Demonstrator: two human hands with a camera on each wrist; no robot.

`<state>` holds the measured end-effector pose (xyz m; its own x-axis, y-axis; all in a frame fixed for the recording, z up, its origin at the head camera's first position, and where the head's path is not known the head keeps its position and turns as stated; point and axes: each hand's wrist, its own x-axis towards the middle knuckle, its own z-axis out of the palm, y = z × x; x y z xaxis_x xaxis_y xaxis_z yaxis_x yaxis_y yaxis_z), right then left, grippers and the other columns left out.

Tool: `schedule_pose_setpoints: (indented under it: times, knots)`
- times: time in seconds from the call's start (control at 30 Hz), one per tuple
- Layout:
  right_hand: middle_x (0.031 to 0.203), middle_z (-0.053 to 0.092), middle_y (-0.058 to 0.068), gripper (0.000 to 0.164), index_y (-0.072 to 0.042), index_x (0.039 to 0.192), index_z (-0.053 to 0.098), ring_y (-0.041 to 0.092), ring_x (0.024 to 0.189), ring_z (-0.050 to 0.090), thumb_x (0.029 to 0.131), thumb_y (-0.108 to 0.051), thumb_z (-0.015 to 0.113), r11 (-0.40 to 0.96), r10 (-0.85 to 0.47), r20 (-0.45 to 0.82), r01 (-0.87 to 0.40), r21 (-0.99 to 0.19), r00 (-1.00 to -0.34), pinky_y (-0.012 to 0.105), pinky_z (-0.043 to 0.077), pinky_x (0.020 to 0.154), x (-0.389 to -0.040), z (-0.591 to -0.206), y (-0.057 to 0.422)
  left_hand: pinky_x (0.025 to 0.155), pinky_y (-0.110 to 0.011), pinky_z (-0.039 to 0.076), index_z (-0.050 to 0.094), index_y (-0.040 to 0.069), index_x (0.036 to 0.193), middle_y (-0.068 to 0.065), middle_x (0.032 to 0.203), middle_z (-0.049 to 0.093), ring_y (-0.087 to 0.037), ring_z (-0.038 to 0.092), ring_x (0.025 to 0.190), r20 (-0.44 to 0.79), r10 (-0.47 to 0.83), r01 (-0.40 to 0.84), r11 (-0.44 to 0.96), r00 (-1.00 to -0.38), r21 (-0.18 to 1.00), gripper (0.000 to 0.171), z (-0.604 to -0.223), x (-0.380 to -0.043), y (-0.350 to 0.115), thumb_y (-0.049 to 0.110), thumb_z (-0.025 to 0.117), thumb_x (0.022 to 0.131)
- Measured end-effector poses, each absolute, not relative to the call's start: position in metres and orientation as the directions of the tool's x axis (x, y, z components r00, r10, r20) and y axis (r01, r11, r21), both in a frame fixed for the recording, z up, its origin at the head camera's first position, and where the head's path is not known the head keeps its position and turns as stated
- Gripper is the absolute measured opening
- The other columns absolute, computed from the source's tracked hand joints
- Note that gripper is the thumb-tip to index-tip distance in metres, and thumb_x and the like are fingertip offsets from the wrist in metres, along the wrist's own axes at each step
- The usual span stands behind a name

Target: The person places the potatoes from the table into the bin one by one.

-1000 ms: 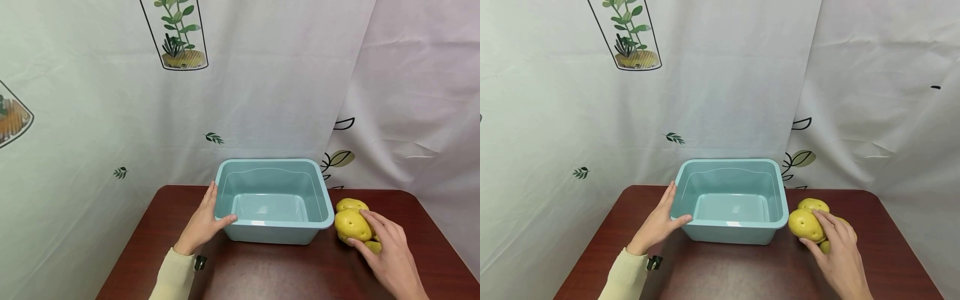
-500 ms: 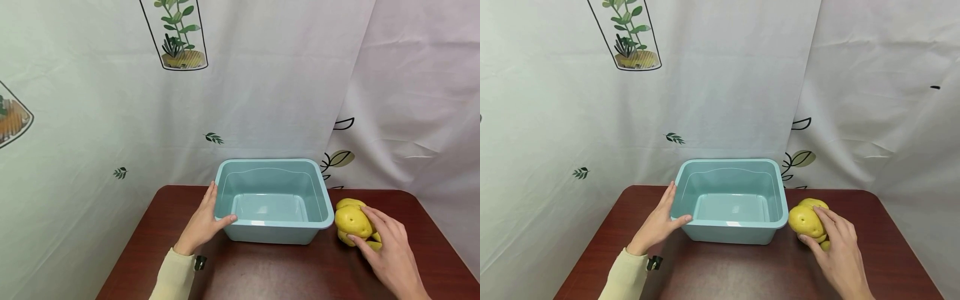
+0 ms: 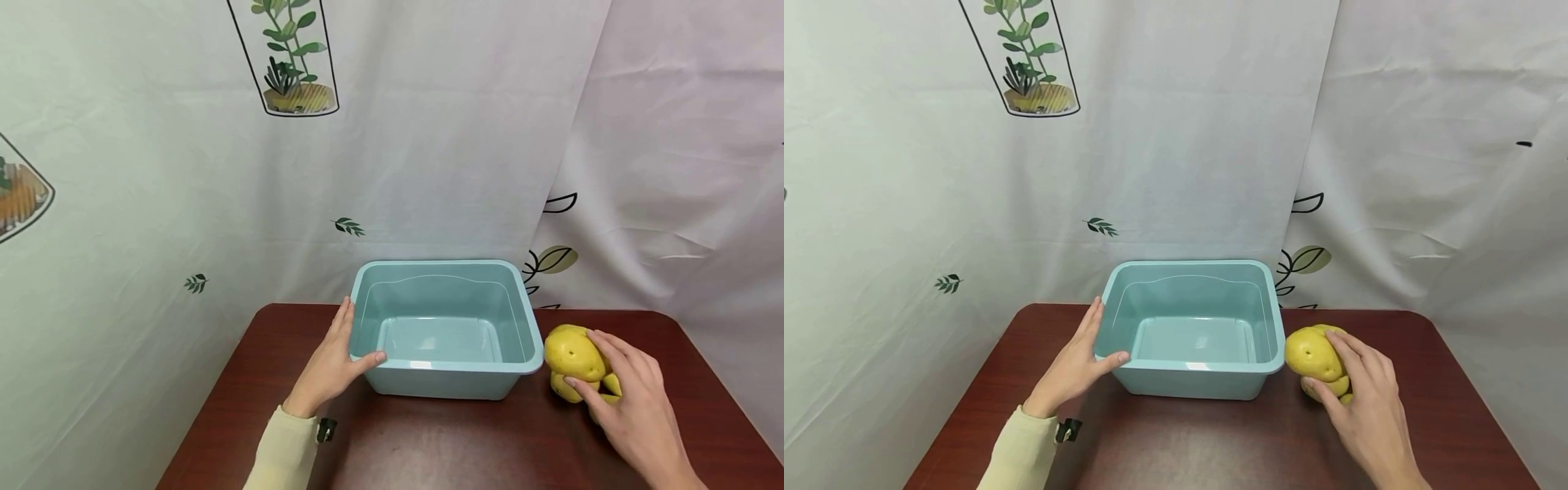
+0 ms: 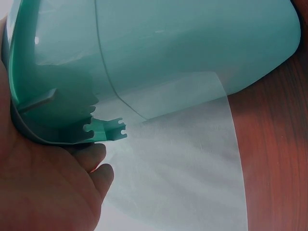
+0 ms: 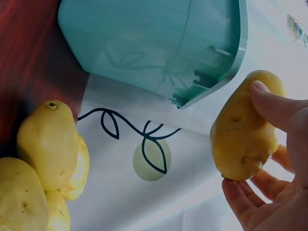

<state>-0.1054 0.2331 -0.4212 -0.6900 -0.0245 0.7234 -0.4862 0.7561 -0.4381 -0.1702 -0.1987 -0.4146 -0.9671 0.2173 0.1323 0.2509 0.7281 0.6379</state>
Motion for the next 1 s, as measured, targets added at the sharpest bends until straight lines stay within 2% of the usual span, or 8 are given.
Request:
schedule_pose_setpoints:
  times: [0.1, 0.3, 0.47, 0.63, 0.77, 0.93, 1.0]
  knots:
    - [0.129, 0.058, 0.019, 0.085, -0.002, 0.134, 0.062, 0.042, 0.111, 0.045, 0.087, -0.072, 0.056, 0.755, -0.025, 0.72, -0.485, -0.441, -0.694, 0.015, 0.018, 0.104, -0.1058, -0.4198, 0.2323, 0.112, -0.056, 0.034, 0.008, 0.01, 0.162, 0.009, 0.168, -0.003, -0.025, 0.019, 0.152, 0.132, 0.216, 0.249, 0.726, -0.968, 0.641, 0.112, -0.4148, -0.17, -0.1989, 0.063, 0.07, 0.085]
    - [0.13, 0.058, 0.017, 0.081, -0.003, 0.135, 0.062, 0.041, 0.112, 0.045, 0.085, -0.066, 0.065, 0.754, -0.024, 0.712, -0.48, -0.448, -0.702, 0.014, 0.018, 0.104, -0.1059, -0.4197, 0.2316, 0.112, -0.056, 0.033, 0.008, 0.009, 0.162, 0.008, 0.168, -0.003, -0.025, 0.018, 0.152, 0.135, 0.221, 0.255, 0.728, -0.966, 0.637, 0.113, -0.4153, -0.1704, -0.1992, 0.067, 0.068, 0.085]
    - [0.13, 0.058, 0.017, 0.084, -0.003, 0.135, 0.062, 0.041, 0.112, 0.045, 0.085, -0.071, 0.059, 0.753, -0.021, 0.713, -0.48, -0.45, -0.701, 0.014, 0.018, 0.104, -0.1072, -0.4193, 0.2306, 0.112, -0.055, 0.034, 0.008, 0.01, 0.162, 0.008, 0.168, -0.003, -0.025, 0.018, 0.152, 0.136, 0.222, 0.257, 0.731, -0.965, 0.632, 0.115, -0.4152, -0.1707, -0.1992, 0.071, 0.065, 0.084]
    - [0.131, 0.058, 0.018, 0.082, -0.004, 0.135, 0.062, 0.041, 0.113, 0.045, 0.085, -0.068, 0.062, 0.756, -0.02, 0.709, -0.474, -0.451, -0.705, 0.013, 0.018, 0.103, -0.1076, -0.418, 0.229, 0.112, -0.056, 0.033, 0.008, 0.01, 0.162, 0.008, 0.168, -0.003, -0.025, 0.018, 0.152, 0.136, 0.221, 0.256, 0.73, -0.966, 0.633, 0.115, -0.415, -0.1705, -0.1992, 0.071, 0.065, 0.084]
    - [0.131, 0.057, 0.018, 0.079, -0.003, 0.135, 0.062, 0.041, 0.113, 0.045, 0.086, -0.064, 0.066, 0.755, -0.022, 0.707, -0.475, -0.451, -0.707, 0.013, 0.018, 0.103, -0.1079, -0.4171, 0.2276, 0.112, -0.056, 0.034, 0.008, 0.01, 0.162, 0.008, 0.168, -0.003, -0.025, 0.018, 0.152, 0.135, 0.219, 0.254, 0.732, -0.966, 0.632, 0.115, -0.415, -0.1703, -0.1991, 0.072, 0.065, 0.083]
    - [0.132, 0.057, 0.017, 0.072, -0.004, 0.137, 0.061, 0.041, 0.114, 0.044, 0.084, -0.051, 0.077, 0.758, -0.02, 0.702, -0.469, -0.453, -0.712, 0.013, 0.018, 0.102, -0.1083, -0.4164, 0.226, 0.112, -0.056, 0.034, 0.008, 0.009, 0.162, 0.008, 0.168, -0.003, -0.025, 0.018, 0.152, 0.137, 0.219, 0.255, 0.731, -0.966, 0.632, 0.116, -0.4148, -0.1703, -0.199, 0.072, 0.065, 0.083]
    - [0.132, 0.057, 0.017, 0.07, -0.006, 0.137, 0.061, 0.041, 0.114, 0.044, 0.081, -0.042, 0.083, 0.76, -0.016, 0.699, -0.463, -0.455, -0.714, 0.013, 0.018, 0.101, -0.1083, -0.4158, 0.225, 0.112, -0.055, 0.034, 0.008, 0.009, 0.162, 0.008, 0.168, -0.003, -0.025, 0.018, 0.152, 0.136, 0.219, 0.255, 0.73, -0.966, 0.634, 0.116, -0.4148, -0.1703, -0.199, 0.072, 0.065, 0.083]
